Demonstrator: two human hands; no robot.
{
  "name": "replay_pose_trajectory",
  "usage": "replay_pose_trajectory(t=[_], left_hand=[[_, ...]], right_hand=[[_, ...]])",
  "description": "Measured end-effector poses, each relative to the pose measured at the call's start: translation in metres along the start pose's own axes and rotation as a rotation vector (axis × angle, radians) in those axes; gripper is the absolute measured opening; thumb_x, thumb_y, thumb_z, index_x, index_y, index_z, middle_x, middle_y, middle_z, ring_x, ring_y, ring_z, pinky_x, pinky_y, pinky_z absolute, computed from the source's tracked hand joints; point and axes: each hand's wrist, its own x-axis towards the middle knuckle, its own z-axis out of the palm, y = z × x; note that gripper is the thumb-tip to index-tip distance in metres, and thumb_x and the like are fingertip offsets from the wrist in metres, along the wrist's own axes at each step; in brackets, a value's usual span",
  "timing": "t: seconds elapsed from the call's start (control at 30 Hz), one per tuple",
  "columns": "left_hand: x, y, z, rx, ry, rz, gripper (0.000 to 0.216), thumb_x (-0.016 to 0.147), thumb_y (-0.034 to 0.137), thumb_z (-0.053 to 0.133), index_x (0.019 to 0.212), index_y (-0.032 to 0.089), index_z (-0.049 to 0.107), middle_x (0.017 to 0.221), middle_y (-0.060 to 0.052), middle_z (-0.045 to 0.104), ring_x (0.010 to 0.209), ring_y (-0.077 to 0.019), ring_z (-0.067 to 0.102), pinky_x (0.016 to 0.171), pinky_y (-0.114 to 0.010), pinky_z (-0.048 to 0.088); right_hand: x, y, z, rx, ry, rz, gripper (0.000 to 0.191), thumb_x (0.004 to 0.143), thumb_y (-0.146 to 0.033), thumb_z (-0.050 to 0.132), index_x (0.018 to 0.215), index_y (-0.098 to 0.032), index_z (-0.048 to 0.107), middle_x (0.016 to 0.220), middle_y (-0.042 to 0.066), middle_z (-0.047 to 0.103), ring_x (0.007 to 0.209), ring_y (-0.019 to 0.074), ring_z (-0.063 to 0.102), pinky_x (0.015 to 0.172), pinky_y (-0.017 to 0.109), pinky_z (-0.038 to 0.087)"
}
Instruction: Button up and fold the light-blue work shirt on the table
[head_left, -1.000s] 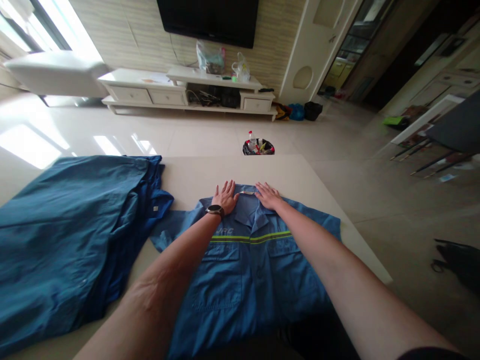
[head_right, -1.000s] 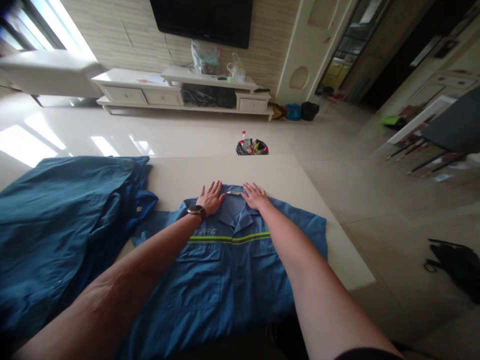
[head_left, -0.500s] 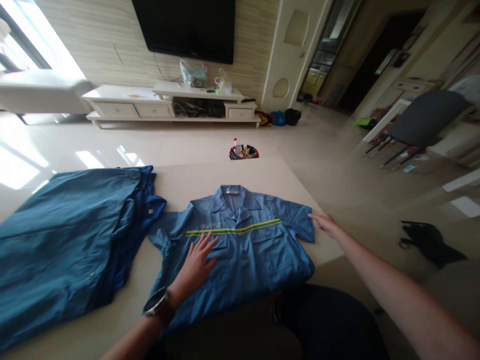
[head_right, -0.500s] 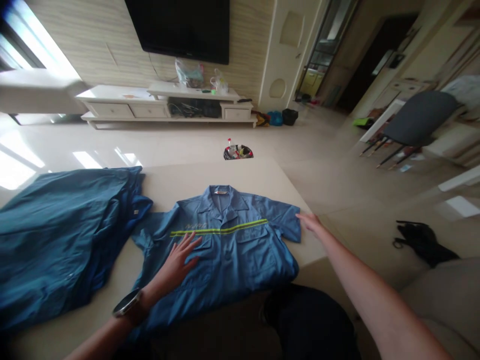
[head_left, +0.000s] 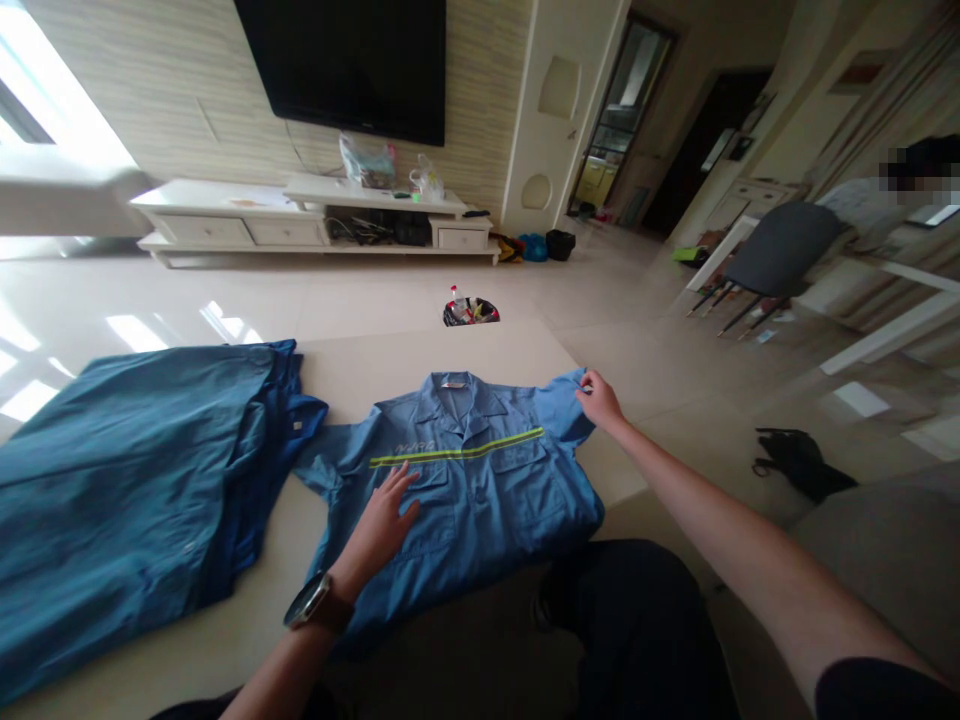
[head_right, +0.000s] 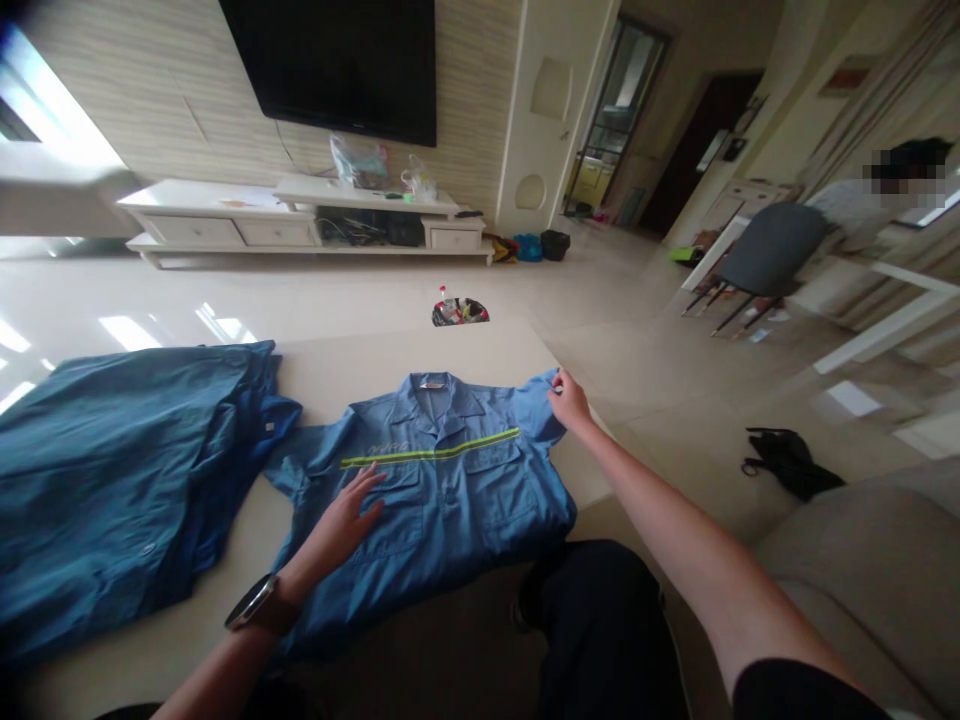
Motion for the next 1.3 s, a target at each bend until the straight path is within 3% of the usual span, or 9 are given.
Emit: replay_pose_trajectory(t=[0.13, 0.23, 0.43, 0.57, 0.73, 0.87, 1.0, 1.13, 1.3], left_hand=[[-0.002, 0.001, -0.003, -0.02, -0.022, 0.039, 0.054, 0.095, 0.04, 0.049, 0.144, 0.019, 0.059, 0.167, -0.012, 0.037, 0.157, -0.0341, 0.027, 0.126, -0.058, 0.028], [-0.003, -0.003, -0.01, 0.004, -0.031, 0.035, 0.052, 0.095, 0.04, 0.05, 0.14, 0.02, 0.063, 0.165, -0.012, 0.04, 0.156, -0.0344, 0.032, 0.125, -0.056, 0.03], [0.007, -0.016, -0.035, 0.091, 0.006, -0.028, 0.048, 0.093, 0.038, 0.052, 0.13, 0.013, 0.069, 0.156, -0.019, 0.051, 0.15, -0.0327, 0.043, 0.125, -0.047, 0.034], [0.012, -0.023, -0.046, 0.126, -0.03, -0.038, 0.049, 0.093, 0.038, 0.05, 0.13, 0.01, 0.068, 0.147, -0.02, 0.06, 0.141, -0.0318, 0.053, 0.122, -0.043, 0.038], [0.013, -0.027, -0.048, 0.153, -0.059, -0.043, 0.048, 0.093, 0.039, 0.05, 0.129, 0.012, 0.069, 0.138, -0.018, 0.067, 0.133, -0.0316, 0.06, 0.117, -0.043, 0.043], [0.013, -0.032, -0.053, 0.167, -0.055, -0.08, 0.044, 0.093, 0.038, 0.052, 0.125, 0.015, 0.071, 0.135, -0.017, 0.069, 0.127, -0.0306, 0.064, 0.113, -0.041, 0.045], [0.014, -0.037, -0.058, 0.203, -0.064, -0.15, 0.041, 0.093, 0.038, 0.052, 0.123, 0.017, 0.072, 0.129, -0.016, 0.072, 0.12, -0.0298, 0.067, 0.108, -0.038, 0.047], [0.015, -0.04, -0.057, 0.226, -0.061, -0.141, 0.042, 0.092, 0.038, 0.052, 0.122, 0.016, 0.071, 0.133, -0.018, 0.069, 0.126, -0.0309, 0.063, 0.111, -0.038, 0.045], [0.02, -0.052, -0.073, 0.171, 0.125, -0.269, 0.035, 0.086, 0.039, 0.056, 0.111, 0.019, 0.069, 0.132, -0.019, 0.062, 0.137, -0.0368, 0.05, 0.119, -0.05, 0.035]], right_hand=[[-0.075, -0.037, 0.023, -0.294, -0.393, -0.458, 0.042, 0.089, -0.038, 0.064, 0.129, -0.027, 0.058, 0.118, 0.006, 0.073, 0.095, 0.0244, 0.07, 0.082, 0.032, 0.051], [-0.113, -0.044, 0.036, -0.496, -0.588, -0.567, 0.045, 0.093, -0.048, 0.061, 0.135, -0.032, 0.055, 0.131, 0.005, 0.069, 0.104, 0.0266, 0.071, 0.084, 0.034, 0.052], [-0.112, -0.007, 0.03, -0.658, -0.611, -0.49, 0.038, 0.097, -0.039, 0.059, 0.13, -0.021, 0.061, 0.128, 0.012, 0.067, 0.115, 0.0264, 0.066, 0.098, 0.035, 0.049], [-0.124, 0.019, 0.028, -0.687, -0.681, -0.54, 0.036, 0.087, -0.027, 0.069, 0.122, -0.023, 0.066, 0.123, 0.01, 0.066, 0.105, 0.0244, 0.067, 0.09, 0.032, 0.052], [-0.125, 0.038, 0.032, -0.631, -0.56, -0.601, 0.035, 0.082, -0.015, 0.064, 0.115, -0.023, 0.07, 0.115, 0.008, 0.067, 0.105, 0.0233, 0.064, 0.087, 0.031, 0.051], [-0.098, 0.053, 0.027, -0.514, -0.365, -0.448, 0.026, 0.085, -0.015, 0.054, 0.101, -0.022, 0.073, 0.099, 0.006, 0.072, 0.092, 0.0213, 0.065, 0.084, 0.031, 0.051], [-0.087, 0.063, 0.026, -0.506, -0.221, -0.381, 0.048, 0.089, -0.012, 0.041, 0.131, -0.015, 0.065, 0.126, 0.015, 0.068, 0.118, 0.026, 0.062, 0.101, 0.04, 0.05], [-0.101, 0.069, 0.048, -0.47, -0.344, -0.58, 0.059, 0.098, -0.031, 0.044, 0.156, -0.022, 0.045, 0.163, 0.01, 0.043, 0.151, 0.0262, 0.038, 0.122, 0.046, 0.035], [-0.11, 0.068, 0.076, -0.574, -0.426, -0.54, 0.062, 0.102, -0.044, 0.039, 0.161, -0.025, 0.037, 0.167, 0.01, 0.036, 0.154, 0.0281, 0.035, 0.121, 0.051, 0.034]])
